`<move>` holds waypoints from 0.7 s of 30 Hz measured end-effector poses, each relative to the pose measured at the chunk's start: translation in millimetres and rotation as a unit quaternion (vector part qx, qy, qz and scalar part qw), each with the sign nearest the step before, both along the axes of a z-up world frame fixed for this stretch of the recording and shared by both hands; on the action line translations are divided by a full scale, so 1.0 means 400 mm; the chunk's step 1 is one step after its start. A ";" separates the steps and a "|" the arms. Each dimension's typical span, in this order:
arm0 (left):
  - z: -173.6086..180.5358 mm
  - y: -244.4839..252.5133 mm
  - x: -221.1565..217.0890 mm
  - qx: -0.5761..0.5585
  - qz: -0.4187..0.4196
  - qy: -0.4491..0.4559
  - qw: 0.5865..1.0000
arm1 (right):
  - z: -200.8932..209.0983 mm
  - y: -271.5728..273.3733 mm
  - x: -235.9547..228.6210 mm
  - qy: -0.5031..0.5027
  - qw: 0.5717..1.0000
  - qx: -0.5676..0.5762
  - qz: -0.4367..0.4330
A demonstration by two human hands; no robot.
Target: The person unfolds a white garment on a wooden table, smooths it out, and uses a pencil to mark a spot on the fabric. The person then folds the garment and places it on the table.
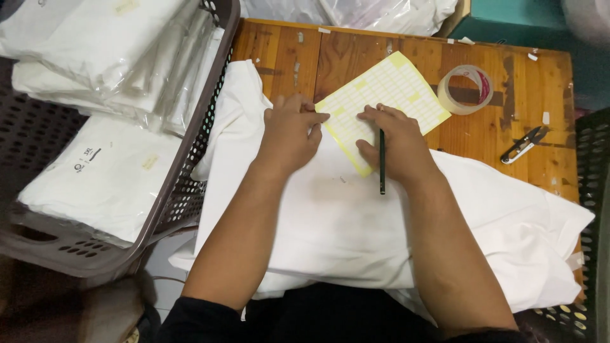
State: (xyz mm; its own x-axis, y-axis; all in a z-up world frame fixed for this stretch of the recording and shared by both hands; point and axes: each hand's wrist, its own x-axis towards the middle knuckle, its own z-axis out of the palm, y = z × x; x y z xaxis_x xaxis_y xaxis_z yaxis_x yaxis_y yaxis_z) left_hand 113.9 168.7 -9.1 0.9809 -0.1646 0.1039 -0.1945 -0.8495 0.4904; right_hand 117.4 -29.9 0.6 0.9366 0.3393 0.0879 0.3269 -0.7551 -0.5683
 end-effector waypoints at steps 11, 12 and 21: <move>0.053 0.046 -0.024 -0.051 0.094 0.013 0.994 | 0.055 0.027 -0.026 0.067 0.995 0.074 -0.010; 0.063 0.071 -0.034 -0.143 0.146 -0.100 0.974 | 0.056 0.028 -0.026 0.071 0.993 0.090 -0.019; 0.166 0.091 -0.312 -0.377 0.059 -0.267 0.885 | -0.026 0.015 -0.003 -0.014 0.996 -0.044 -0.072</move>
